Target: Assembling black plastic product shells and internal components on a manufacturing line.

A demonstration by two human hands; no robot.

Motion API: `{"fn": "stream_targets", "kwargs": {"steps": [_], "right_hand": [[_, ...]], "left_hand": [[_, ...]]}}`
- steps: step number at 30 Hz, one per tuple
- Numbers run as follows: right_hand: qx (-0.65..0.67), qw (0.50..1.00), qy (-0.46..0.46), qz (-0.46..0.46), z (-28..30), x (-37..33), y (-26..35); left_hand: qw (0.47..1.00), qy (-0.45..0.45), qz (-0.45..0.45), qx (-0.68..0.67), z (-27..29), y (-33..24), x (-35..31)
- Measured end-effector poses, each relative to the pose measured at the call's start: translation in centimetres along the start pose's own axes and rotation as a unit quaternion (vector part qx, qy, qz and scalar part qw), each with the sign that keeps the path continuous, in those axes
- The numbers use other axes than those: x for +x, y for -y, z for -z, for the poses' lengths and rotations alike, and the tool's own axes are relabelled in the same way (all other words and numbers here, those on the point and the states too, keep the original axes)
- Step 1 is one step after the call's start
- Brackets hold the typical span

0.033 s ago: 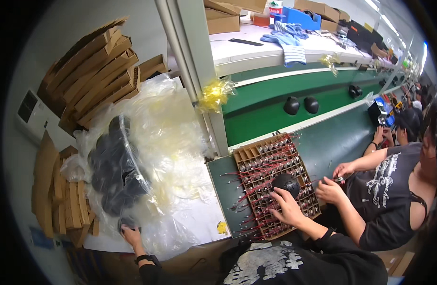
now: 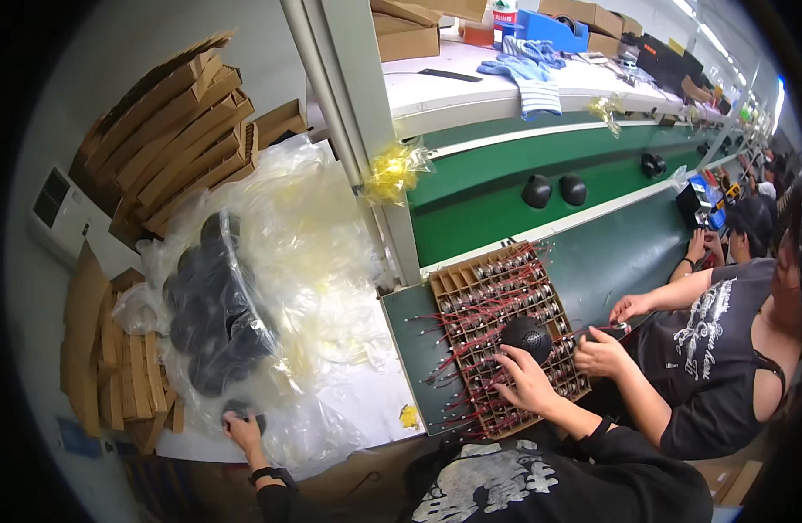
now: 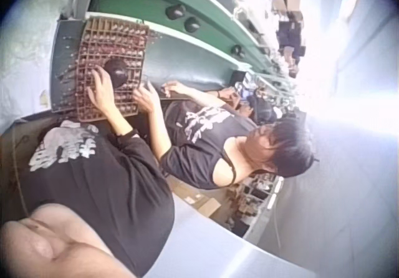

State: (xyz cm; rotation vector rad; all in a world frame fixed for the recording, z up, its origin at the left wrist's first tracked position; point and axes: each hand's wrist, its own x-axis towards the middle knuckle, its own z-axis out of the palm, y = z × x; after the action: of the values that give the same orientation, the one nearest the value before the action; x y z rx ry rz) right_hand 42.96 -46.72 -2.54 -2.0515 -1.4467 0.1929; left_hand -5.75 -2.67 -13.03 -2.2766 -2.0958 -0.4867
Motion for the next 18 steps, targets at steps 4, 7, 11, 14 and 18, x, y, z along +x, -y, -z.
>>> {"fn": "stream_targets", "kwargs": {"steps": [4, 7, 11, 14, 18], "right_hand": [[0.052, 0.998, 0.033, 0.020, -0.3, 0.2, 0.6], [0.157, 0.982, 0.087, -0.049, -1.0, 0.5, 1.7], [0.340, 0.894, 0.268, -0.116, -3.8, 2.2, 2.8], [0.580, 0.768, 0.263, -0.072, -4.4, 4.0, 6.1], [0.276, 0.957, -0.034, 0.075, -0.4, 6.0, 8.9]], "left_hand": [[0.987, 0.054, 0.017, -0.149, 3.1, -3.4, -2.7], [0.908, 0.024, 0.001, -0.419, 3.7, -9.3, -8.6], [0.811, 0.077, -0.040, -0.579, 10.1, -20.1, -16.3], [0.735, 0.035, -0.122, -0.666, 11.5, -26.2, -19.0], [0.651, 0.095, -0.131, -0.741, 15.1, -33.2, -21.3]]}}
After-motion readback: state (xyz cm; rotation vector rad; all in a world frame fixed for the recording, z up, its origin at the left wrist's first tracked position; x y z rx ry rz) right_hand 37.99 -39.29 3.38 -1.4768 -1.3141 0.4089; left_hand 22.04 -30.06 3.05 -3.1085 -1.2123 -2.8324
